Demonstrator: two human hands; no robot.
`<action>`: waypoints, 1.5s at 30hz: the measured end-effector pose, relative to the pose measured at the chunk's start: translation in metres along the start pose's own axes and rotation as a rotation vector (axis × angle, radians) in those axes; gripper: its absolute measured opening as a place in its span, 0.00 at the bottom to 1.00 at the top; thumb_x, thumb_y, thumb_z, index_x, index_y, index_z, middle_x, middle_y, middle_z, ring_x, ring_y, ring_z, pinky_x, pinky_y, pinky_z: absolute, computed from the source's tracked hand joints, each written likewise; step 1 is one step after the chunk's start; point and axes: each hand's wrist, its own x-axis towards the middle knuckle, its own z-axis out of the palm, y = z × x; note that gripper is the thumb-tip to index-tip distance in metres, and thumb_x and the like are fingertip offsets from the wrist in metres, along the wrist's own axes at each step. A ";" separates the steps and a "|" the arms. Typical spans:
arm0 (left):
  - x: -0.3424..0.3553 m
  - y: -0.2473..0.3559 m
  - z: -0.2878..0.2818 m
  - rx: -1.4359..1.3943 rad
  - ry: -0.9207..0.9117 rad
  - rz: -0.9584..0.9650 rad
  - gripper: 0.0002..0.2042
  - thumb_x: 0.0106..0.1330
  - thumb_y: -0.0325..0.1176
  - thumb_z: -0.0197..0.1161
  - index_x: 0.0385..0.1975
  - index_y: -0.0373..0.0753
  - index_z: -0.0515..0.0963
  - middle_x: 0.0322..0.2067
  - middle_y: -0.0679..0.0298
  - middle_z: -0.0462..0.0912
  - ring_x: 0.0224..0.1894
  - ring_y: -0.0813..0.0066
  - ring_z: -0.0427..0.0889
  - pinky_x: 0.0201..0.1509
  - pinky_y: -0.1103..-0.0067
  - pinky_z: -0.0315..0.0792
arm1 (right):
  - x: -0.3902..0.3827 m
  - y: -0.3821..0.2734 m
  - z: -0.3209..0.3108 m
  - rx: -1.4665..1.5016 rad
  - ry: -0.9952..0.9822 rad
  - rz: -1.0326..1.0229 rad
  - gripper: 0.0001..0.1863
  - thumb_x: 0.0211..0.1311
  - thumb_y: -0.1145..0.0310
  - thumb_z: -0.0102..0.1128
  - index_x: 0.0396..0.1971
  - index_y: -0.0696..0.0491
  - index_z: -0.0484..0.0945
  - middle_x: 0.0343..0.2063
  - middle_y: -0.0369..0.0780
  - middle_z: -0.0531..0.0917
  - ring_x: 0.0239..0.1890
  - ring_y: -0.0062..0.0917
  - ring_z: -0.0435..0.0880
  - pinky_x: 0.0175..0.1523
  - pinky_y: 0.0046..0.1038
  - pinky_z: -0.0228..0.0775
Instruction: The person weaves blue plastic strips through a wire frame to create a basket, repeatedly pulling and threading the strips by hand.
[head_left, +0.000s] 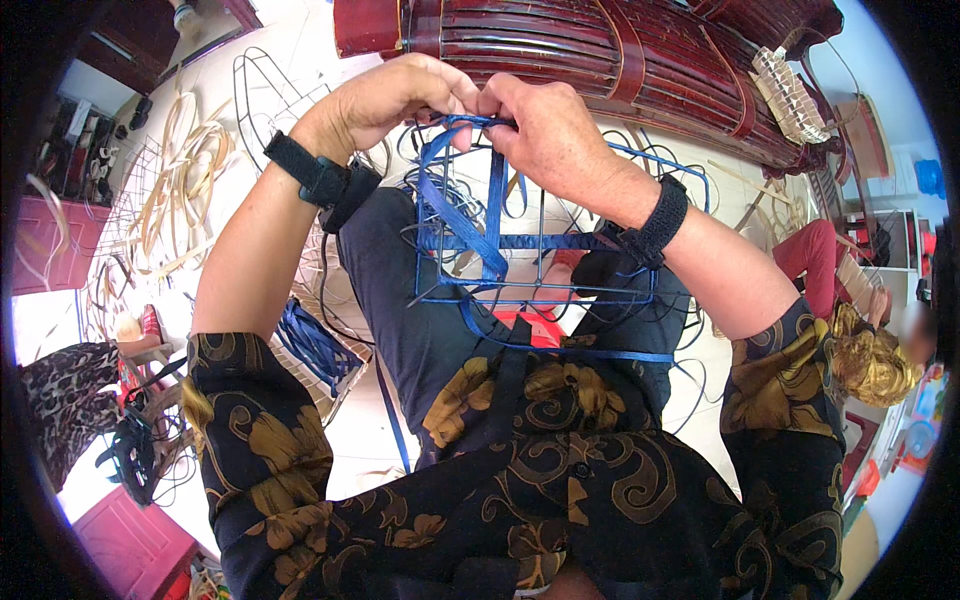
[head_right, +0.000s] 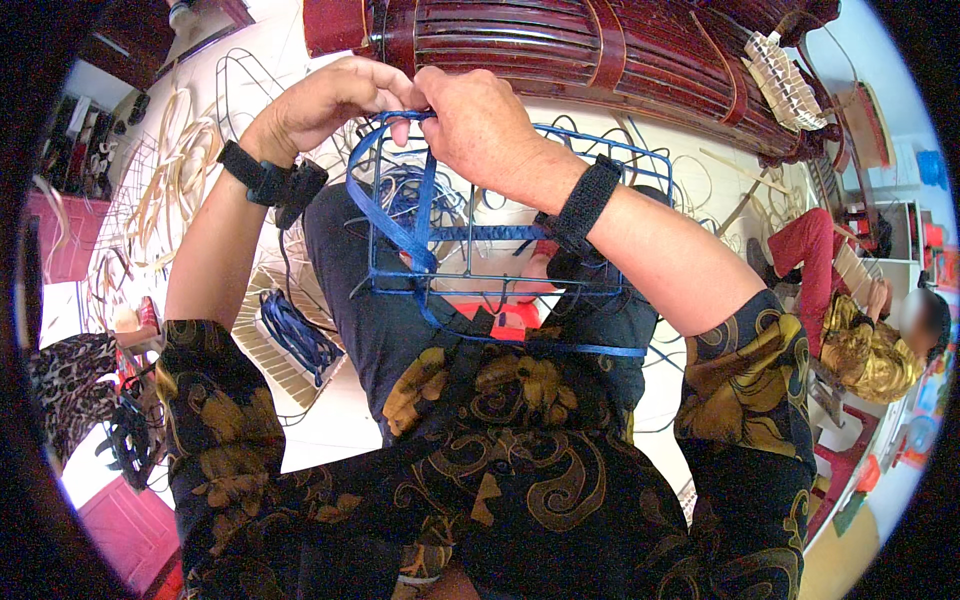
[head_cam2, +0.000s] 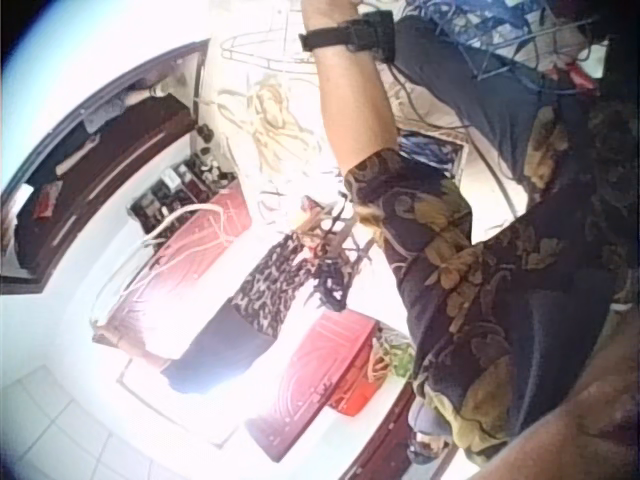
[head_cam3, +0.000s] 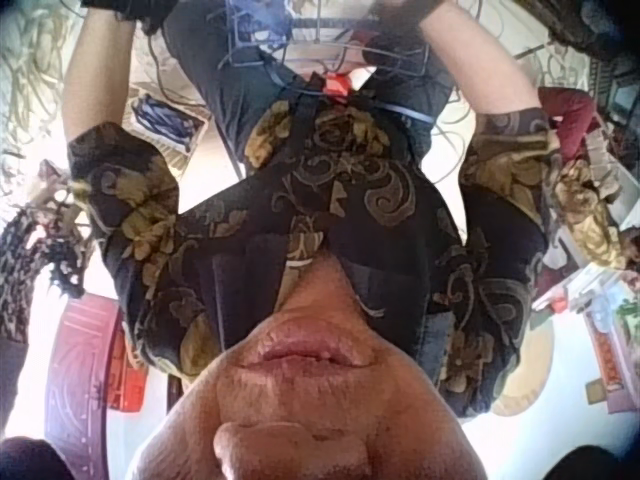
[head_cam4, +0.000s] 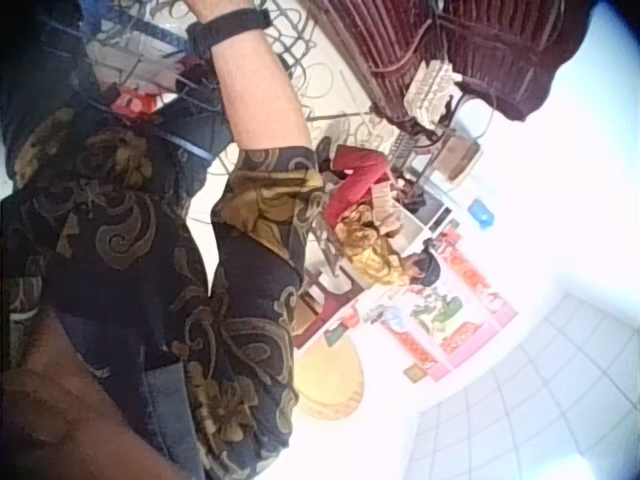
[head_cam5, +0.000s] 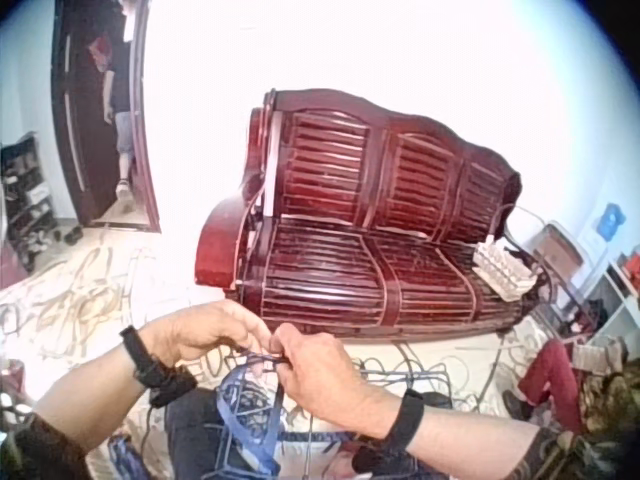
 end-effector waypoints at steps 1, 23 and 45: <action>0.001 0.003 0.001 -0.032 0.004 -0.019 0.14 0.63 0.33 0.60 0.43 0.35 0.86 0.32 0.66 0.87 0.34 0.86 0.80 0.38 0.87 0.68 | 0.000 -0.002 -0.003 -0.010 -0.008 0.017 0.10 0.57 0.72 0.62 0.40 0.54 0.77 0.30 0.50 0.86 0.35 0.50 0.86 0.43 0.48 0.79; 0.036 -0.011 -0.017 0.172 -0.174 -0.128 0.09 0.66 0.32 0.64 0.34 0.31 0.84 0.25 0.61 0.84 0.23 0.75 0.84 0.27 0.81 0.81 | -0.004 -0.017 0.007 -0.253 0.010 0.113 0.22 0.58 0.74 0.65 0.49 0.52 0.64 0.20 0.49 0.82 0.28 0.48 0.86 0.34 0.48 0.77; 0.037 0.016 -0.007 -0.114 -0.026 -0.306 0.06 0.60 0.30 0.71 0.28 0.34 0.86 0.25 0.65 0.86 0.26 0.82 0.79 0.33 0.83 0.72 | -0.003 -0.013 -0.028 -0.053 -0.111 0.173 0.23 0.59 0.66 0.65 0.52 0.56 0.70 0.28 0.50 0.86 0.35 0.48 0.87 0.42 0.46 0.78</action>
